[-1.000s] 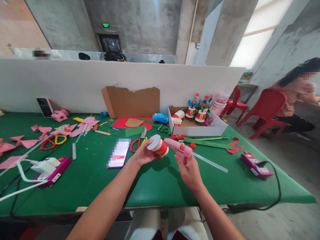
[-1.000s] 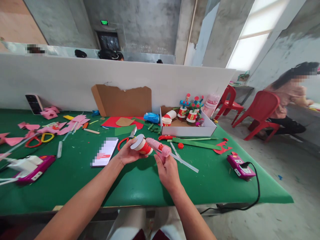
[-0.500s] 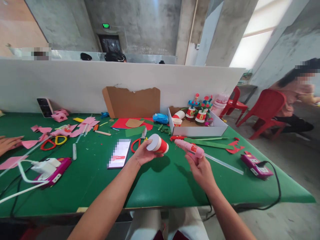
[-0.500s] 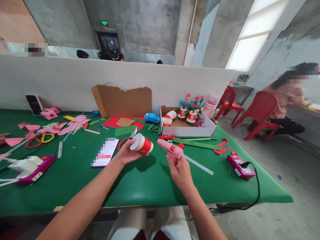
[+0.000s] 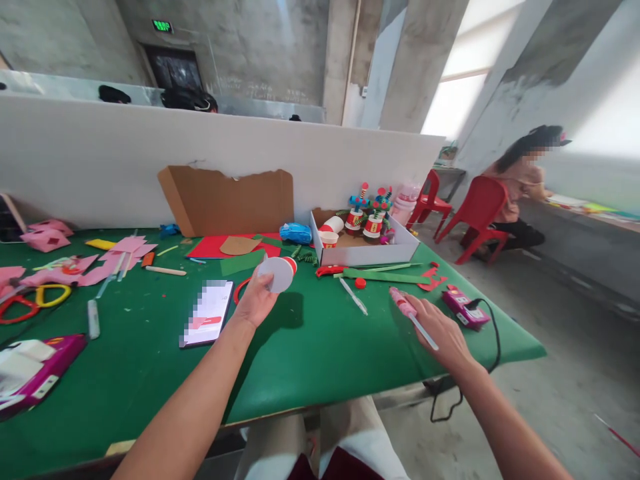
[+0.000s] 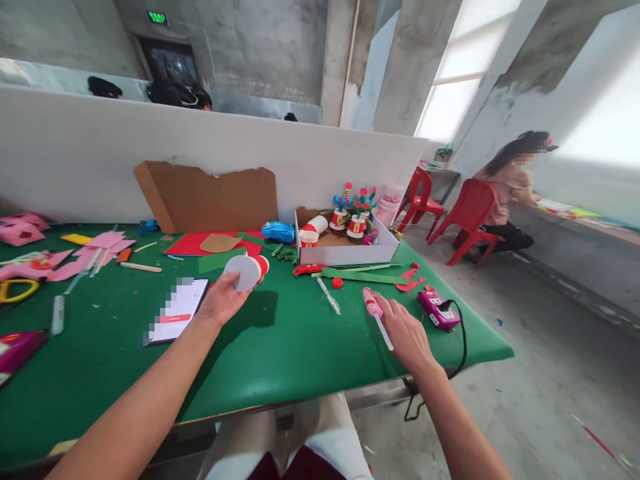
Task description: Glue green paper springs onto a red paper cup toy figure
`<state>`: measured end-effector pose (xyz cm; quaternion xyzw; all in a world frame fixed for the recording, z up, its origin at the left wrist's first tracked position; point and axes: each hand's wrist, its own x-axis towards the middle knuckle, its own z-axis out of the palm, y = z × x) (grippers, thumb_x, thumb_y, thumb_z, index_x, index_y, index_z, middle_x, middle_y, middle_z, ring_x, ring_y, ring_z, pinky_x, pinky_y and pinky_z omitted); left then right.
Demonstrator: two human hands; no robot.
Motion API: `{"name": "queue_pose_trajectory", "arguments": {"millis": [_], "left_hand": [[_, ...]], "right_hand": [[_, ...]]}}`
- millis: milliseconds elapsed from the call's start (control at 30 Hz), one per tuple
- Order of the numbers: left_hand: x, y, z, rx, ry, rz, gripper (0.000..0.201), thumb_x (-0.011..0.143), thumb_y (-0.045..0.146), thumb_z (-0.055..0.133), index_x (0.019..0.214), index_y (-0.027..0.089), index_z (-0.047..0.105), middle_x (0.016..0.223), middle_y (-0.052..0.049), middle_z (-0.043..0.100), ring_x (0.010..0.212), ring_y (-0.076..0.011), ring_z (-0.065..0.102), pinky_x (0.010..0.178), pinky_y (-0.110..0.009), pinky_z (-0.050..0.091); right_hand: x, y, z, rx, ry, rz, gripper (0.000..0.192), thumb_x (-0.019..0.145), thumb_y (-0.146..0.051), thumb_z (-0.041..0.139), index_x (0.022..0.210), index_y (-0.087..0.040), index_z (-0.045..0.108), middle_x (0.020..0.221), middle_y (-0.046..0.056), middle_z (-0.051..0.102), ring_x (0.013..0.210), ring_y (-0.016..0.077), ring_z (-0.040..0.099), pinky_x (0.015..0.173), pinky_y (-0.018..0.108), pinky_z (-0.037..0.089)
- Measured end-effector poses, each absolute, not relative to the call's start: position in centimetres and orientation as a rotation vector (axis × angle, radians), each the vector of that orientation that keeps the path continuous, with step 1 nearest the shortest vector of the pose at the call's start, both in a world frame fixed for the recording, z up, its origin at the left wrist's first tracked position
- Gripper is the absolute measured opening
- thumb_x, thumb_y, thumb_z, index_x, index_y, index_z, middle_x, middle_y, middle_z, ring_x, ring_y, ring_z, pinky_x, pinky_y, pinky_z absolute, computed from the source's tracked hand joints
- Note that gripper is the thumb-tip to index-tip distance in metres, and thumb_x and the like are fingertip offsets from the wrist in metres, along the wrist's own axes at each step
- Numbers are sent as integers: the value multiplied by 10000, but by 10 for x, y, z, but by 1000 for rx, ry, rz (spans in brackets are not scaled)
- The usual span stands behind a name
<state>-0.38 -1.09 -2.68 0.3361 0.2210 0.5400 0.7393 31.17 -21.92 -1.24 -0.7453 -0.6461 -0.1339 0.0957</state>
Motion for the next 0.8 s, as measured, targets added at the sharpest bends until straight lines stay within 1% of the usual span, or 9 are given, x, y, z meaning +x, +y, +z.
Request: {"name": "queue_pose_trajectory", "arguments": {"millis": [100,167,300,400,500,600,700,800], "left_hand": [[-2,-13,-25,878,579,1236,492,593,260,788,1029,247,560,934,16,642,875,-160,597,749,-258,474],[0,-16,-23,1000,654,1279,543,554,228,804,1032,251,548,925,16,627,824,-153,583,709,-241,450],[4,-23,-20,1192,699,1325,627,497,161,818,1048,246,532,994,-9,614,901,-180,585,779,-254,432],[6,-24,-21,1232,708,1309,631,493,138,811,1047,255,533,1009,2,602,942,-181,585,818,-255,424],[5,-23,-22,1237,713,1311,626,488,130,810,1040,248,539,1011,-5,602,940,-187,587,815,-256,427],[4,-22,-22,1258,721,1307,626,491,140,810,1043,244,535,1018,-14,604,928,-196,592,805,-266,434],[4,-22,-22,1286,727,1296,623,499,163,810,1045,246,522,1023,-17,598,933,-203,596,810,-275,438],[4,-22,-23,1303,740,1280,619,512,182,809,1052,251,513,1020,-20,593,957,-215,597,814,-285,441]], "right_hand": [[312,-215,-20,-2261,-1964,-395,457,874,-129,393,1320,-160,488,954,110,661,872,253,635,722,330,489],[314,-209,-26,-2266,-1950,-383,424,896,-135,374,1302,-130,495,957,127,663,862,262,636,750,356,485],[324,-196,-38,-2190,-1856,-313,387,898,-149,352,1254,-99,494,1051,166,668,925,276,645,809,388,492],[332,-190,-43,-2109,-1793,-252,384,866,-147,359,1225,-122,493,1087,165,675,961,268,654,826,380,503],[337,-190,-46,-2111,-1745,-205,439,819,-144,385,1250,-103,459,1047,173,682,957,279,658,834,397,504],[337,-193,-48,-2120,-1739,-160,561,748,-147,437,1301,-65,396,1056,183,671,961,292,651,867,423,494],[335,-195,-50,-2092,-1731,-130,677,694,-156,469,1353,-76,335,1058,156,662,940,281,650,876,423,491],[333,-196,-48,-2070,-1728,-104,708,702,-184,492,1379,-90,311,1040,135,658,927,271,647,875,417,490]]}}
